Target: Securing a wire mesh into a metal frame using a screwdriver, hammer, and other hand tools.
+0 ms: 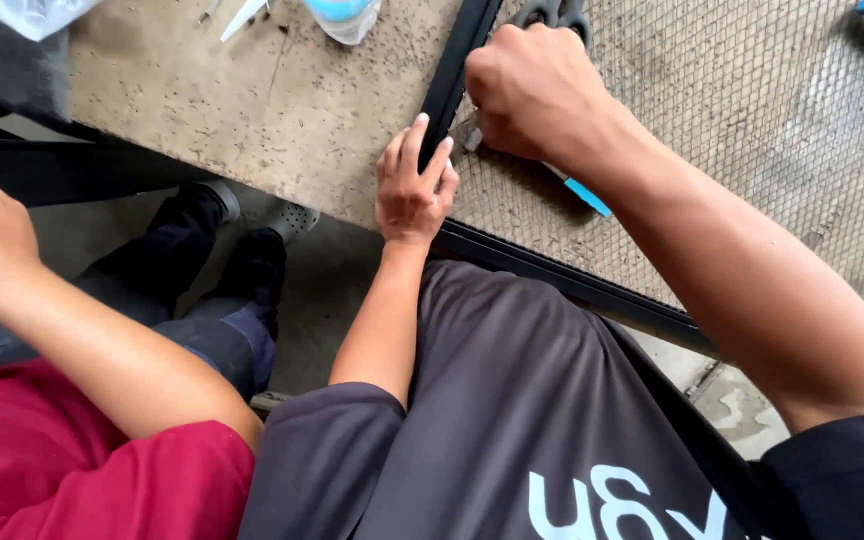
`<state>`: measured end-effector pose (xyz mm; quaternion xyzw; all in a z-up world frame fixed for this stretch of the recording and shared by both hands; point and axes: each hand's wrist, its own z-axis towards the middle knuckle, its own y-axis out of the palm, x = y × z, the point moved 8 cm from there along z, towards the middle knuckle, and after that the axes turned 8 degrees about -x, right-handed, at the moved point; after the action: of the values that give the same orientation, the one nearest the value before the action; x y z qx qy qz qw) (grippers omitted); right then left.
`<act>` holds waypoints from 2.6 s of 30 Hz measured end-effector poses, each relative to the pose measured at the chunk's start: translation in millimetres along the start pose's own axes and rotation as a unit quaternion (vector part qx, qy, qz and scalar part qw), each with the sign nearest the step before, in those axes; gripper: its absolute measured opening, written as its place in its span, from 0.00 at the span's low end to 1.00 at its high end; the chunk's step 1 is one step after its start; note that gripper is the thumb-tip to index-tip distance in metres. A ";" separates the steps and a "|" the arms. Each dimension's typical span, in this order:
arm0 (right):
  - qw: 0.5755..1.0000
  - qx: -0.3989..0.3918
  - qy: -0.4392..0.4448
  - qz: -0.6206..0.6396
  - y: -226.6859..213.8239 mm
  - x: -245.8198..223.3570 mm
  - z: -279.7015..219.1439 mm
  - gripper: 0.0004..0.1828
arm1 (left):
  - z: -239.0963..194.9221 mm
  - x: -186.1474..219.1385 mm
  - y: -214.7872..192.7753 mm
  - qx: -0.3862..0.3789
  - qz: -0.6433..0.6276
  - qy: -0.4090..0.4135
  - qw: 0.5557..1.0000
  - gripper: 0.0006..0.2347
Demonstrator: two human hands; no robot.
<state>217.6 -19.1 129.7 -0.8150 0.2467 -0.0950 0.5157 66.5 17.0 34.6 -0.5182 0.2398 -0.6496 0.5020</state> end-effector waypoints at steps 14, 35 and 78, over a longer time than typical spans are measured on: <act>0.991 -0.055 0.058 0.105 -3.6 -1.5 6.1 0.08 | 3.5 -2.4 6.0 -0.011 0.039 -0.002 0.999 0.10; 0.993 0.036 -0.022 -0.108 -15.9 3.8 -2.1 0.04 | 6.1 -2.3 1.2 0.017 -0.016 0.003 1.000 0.09; 0.719 0.309 0.418 0.461 285.7 61.2 -488.0 0.10 | -55.6 37.5 -9.9 -0.235 0.368 -0.097 0.894 0.14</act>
<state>-16.4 -536.0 89.7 -0.2737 0.7391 -0.2474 0.5636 13.2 -24.6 39.7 -0.5563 0.5088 -0.2896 0.5897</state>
